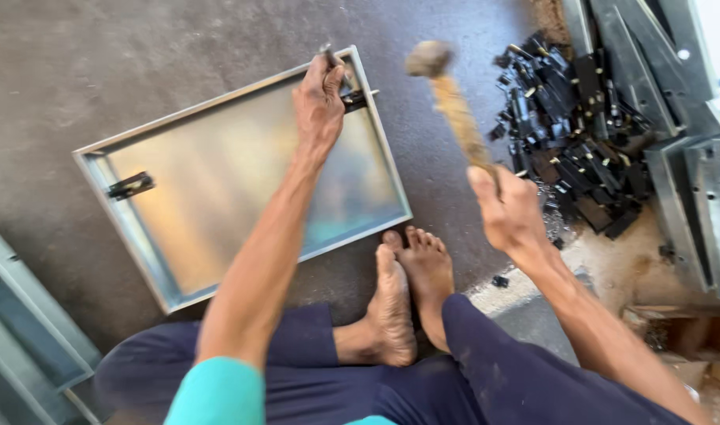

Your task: The person sits on the floor and assembles metal frames by attaching black metal brackets to the corners. They use a hammer to drive pins into the brackets, securing them to the frame. The person repeatedly picks up frames, aligns brackets, and hammers them into place.

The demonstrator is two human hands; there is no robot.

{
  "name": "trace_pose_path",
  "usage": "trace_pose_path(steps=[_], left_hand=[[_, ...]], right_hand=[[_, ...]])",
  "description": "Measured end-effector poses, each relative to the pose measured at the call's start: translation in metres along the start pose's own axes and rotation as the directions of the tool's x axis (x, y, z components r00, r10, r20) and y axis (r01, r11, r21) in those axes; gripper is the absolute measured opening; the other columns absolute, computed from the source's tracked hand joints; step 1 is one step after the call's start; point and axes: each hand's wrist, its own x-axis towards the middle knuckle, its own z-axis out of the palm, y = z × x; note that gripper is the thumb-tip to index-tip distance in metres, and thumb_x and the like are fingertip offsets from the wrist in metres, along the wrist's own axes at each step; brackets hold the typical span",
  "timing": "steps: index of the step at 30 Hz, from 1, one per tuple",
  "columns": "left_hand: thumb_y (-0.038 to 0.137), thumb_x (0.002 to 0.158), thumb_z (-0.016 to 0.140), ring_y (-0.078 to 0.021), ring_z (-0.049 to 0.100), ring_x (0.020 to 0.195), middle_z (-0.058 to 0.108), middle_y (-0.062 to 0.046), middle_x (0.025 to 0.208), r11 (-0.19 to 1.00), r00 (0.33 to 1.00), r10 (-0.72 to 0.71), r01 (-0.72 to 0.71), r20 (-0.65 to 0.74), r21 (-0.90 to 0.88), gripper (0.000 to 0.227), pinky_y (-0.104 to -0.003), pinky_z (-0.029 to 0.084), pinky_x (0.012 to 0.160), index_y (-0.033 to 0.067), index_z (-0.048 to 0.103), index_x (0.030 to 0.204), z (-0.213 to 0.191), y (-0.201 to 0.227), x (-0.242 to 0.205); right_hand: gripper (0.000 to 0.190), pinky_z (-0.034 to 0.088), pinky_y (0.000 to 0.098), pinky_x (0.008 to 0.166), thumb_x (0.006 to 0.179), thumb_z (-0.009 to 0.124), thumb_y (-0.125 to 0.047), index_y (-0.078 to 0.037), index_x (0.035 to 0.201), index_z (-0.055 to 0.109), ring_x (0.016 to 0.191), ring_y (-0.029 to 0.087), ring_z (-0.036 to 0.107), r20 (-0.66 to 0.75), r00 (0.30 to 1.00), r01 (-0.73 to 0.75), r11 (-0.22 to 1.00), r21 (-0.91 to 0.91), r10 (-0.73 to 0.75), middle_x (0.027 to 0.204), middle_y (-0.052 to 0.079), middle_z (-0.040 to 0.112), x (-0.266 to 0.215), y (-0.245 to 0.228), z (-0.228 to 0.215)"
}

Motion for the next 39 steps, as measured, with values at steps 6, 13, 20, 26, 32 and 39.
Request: trace_pose_path(steps=[6,13,20,26,32,39], left_hand=[[-0.004,0.06,0.059,-0.036,0.06,0.115,0.066,-0.014,0.119,0.586,0.746,0.595,-0.657,0.298,0.475,0.058,-0.054,0.045,0.099,0.0086,0.069,0.115,0.097,0.045,-0.032],[0.008,0.085,0.07,-0.0304,0.064,0.107,0.065,-0.014,0.112,0.585,0.498,0.509,-0.798,0.702,0.142,0.015,-0.041,0.054,0.094,0.0034,0.071,0.1,0.236,0.067,-0.094],[-0.004,0.1,0.066,-0.0149,0.07,0.093,0.071,0.001,0.105,0.884,0.954,0.276,-0.207,0.113,-0.419,0.026,-0.027,0.064,0.085,0.0152,0.068,0.118,0.1,0.018,-0.034],[0.005,0.1,0.071,-0.0289,0.076,0.103,0.075,-0.012,0.117,0.924,0.927,0.374,-0.375,-0.032,-0.069,0.033,-0.036,0.061,0.088,0.0101,0.065,0.132,-0.002,-0.037,0.005],[0.01,0.1,0.07,-0.035,0.074,0.099,0.072,-0.015,0.114,0.98,0.977,0.2,-0.201,0.079,0.005,0.029,-0.041,0.059,0.081,0.0138,0.066,0.128,0.006,-0.065,-0.003],[0.01,0.103,0.064,-0.038,0.07,0.099,0.074,-0.009,0.103,0.911,0.927,0.366,-0.376,0.087,0.169,0.022,-0.044,0.058,0.1,0.0176,0.059,0.122,-0.001,-0.052,-0.006]], right_hand=[[0.044,0.038,0.029,0.047,0.109,0.052,-0.04,-0.005,0.082,0.057,0.053,0.01,0.048,-0.158,0.961,-0.185,0.95,0.252,0.229,0.062,-0.001,0.052,-0.033,0.079,-0.046],[0.046,0.038,0.026,0.045,0.111,0.051,-0.036,-0.006,0.075,0.055,0.048,0.008,0.046,-0.238,0.93,-0.197,0.926,0.321,0.28,0.06,-0.002,0.05,-0.043,0.115,-0.042],[0.047,0.037,0.0268,0.036,0.108,0.047,-0.042,-0.009,0.076,0.055,0.044,0.009,0.044,-0.056,0.972,-0.201,0.933,0.299,0.227,0.06,-0.002,0.051,-0.048,0.126,-0.028],[0.042,0.036,0.0252,0.034,0.103,0.051,-0.043,-0.008,0.08,0.056,0.043,0.007,0.044,0.18,0.954,-0.295,0.865,0.406,0.241,0.059,-0.002,0.05,-0.035,0.095,0.025],[0.044,0.035,0.025,0.036,0.104,0.052,-0.044,-0.008,0.08,0.057,0.043,0.007,0.042,0.317,0.904,-0.394,0.843,0.366,0.285,0.059,-0.002,0.049,-0.015,0.055,0.034],[0.038,0.039,0.0265,0.04,0.107,0.055,-0.037,-0.011,0.08,0.055,0.047,0.009,0.048,-0.11,0.926,0.37,0.811,0.454,-0.361,0.069,0.002,0.055,0.031,0.014,0.002]])
